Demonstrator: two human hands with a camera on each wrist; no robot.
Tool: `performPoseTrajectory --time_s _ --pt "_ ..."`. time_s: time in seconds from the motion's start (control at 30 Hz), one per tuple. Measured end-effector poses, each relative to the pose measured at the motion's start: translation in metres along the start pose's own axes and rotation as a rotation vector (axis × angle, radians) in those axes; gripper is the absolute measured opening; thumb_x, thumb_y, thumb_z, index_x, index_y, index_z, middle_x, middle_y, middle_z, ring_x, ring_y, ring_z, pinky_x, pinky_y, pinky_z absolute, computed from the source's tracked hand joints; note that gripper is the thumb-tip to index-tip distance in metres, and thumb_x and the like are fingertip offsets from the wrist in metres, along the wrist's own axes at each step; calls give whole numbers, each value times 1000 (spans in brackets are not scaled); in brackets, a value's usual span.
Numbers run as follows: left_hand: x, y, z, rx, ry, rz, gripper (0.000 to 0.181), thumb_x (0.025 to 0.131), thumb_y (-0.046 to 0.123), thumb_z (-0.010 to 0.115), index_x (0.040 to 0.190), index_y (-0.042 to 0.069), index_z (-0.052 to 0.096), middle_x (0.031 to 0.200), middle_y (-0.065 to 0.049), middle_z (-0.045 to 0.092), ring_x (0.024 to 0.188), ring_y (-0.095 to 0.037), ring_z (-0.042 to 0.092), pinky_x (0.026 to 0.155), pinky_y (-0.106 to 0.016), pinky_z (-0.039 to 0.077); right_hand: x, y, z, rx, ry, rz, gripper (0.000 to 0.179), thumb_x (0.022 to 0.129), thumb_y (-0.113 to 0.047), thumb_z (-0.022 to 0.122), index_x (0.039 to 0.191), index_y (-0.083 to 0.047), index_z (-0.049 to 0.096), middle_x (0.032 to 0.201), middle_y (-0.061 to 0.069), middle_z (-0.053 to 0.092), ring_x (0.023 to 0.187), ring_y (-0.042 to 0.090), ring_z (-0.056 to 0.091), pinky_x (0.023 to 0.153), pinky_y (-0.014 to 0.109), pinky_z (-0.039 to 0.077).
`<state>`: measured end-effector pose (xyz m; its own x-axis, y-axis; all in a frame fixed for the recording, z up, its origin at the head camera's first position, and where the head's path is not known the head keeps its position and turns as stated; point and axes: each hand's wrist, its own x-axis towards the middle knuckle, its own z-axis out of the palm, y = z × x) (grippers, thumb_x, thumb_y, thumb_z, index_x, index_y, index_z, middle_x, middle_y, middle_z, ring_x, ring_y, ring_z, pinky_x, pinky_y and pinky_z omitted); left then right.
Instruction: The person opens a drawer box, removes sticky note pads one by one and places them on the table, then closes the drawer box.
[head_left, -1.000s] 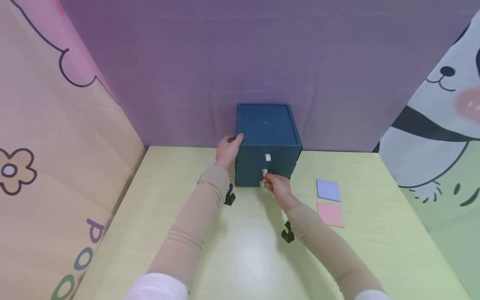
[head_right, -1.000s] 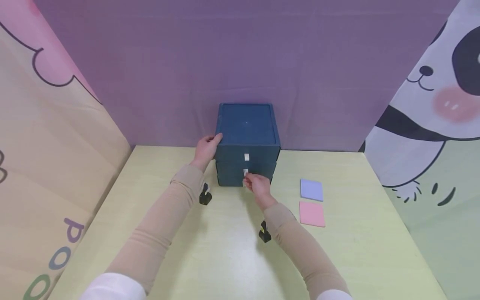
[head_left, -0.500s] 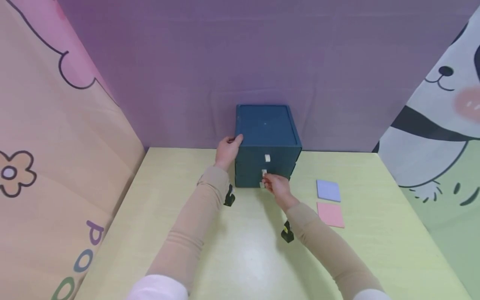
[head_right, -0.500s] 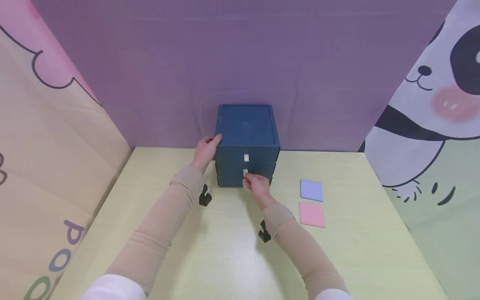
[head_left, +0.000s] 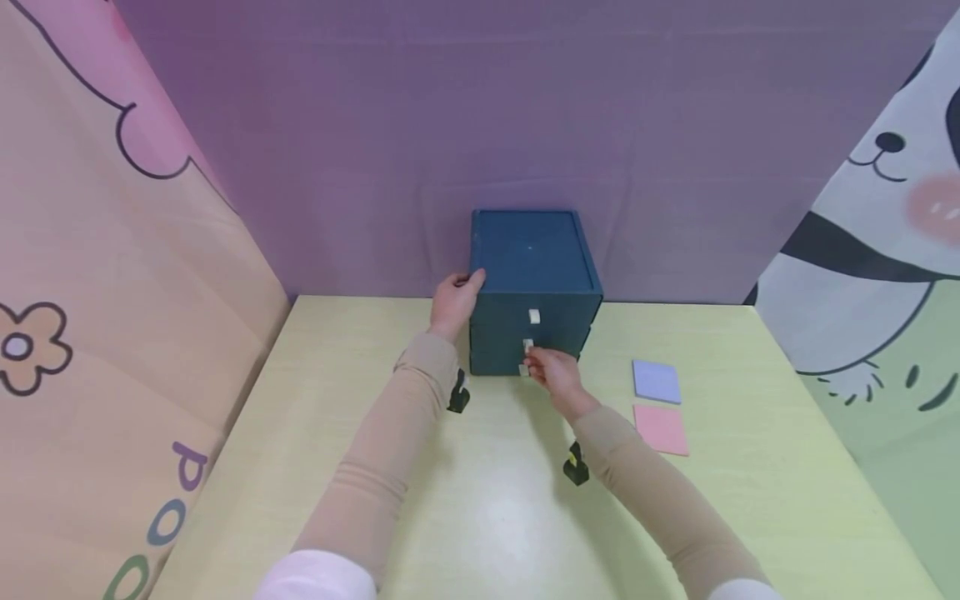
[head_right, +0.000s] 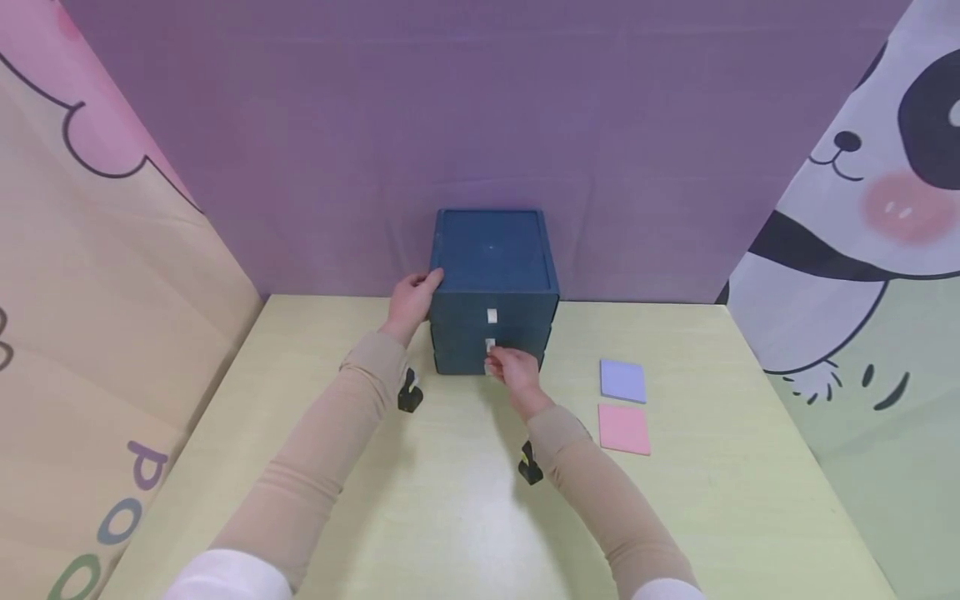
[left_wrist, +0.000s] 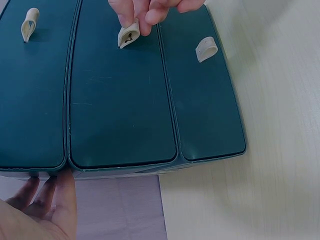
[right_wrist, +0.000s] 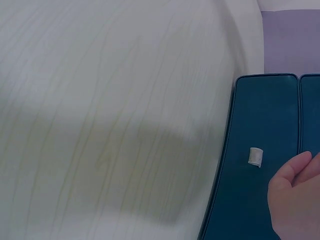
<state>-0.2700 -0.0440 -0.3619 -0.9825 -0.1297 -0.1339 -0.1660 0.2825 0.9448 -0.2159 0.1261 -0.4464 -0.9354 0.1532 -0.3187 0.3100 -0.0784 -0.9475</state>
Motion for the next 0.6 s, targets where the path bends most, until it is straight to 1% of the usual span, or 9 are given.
performPoseTrajectory --time_s 0.37,0.47,0.53,0.6 --pt "0 -1 0 -3 0 6 60 91 52 52 134 10 52 132 -10 55 124 -28 50 103 -40 42 -3 0 -2 21 -31 19 33 95 -13 53 116 12 57 67 -8 60 58 2 52 62 17 49" --pt "-1 0 0 -10 -2 8 60 91 51 52 135 10 52 132 -10 55 123 -28 50 103 -40 42 -3 3 -5 57 -62 27 28 95 -13 54 112 9 59 70 -6 61 58 3 53 63 17 50" --pt "-1 0 0 -14 -3 9 60 91 51 52 135 10 51 132 -10 55 123 -28 50 103 -41 42 -2 6 -8 84 -91 42 23 96 -14 53 106 5 61 73 -4 62 59 4 54 65 19 51" --pt "-2 0 0 -14 -3 11 60 91 51 52 135 9 51 132 -11 55 123 -28 50 103 -41 42 -3 8 -11 100 -137 52 19 97 -14 50 99 1 62 75 -4 63 59 4 55 67 20 51"
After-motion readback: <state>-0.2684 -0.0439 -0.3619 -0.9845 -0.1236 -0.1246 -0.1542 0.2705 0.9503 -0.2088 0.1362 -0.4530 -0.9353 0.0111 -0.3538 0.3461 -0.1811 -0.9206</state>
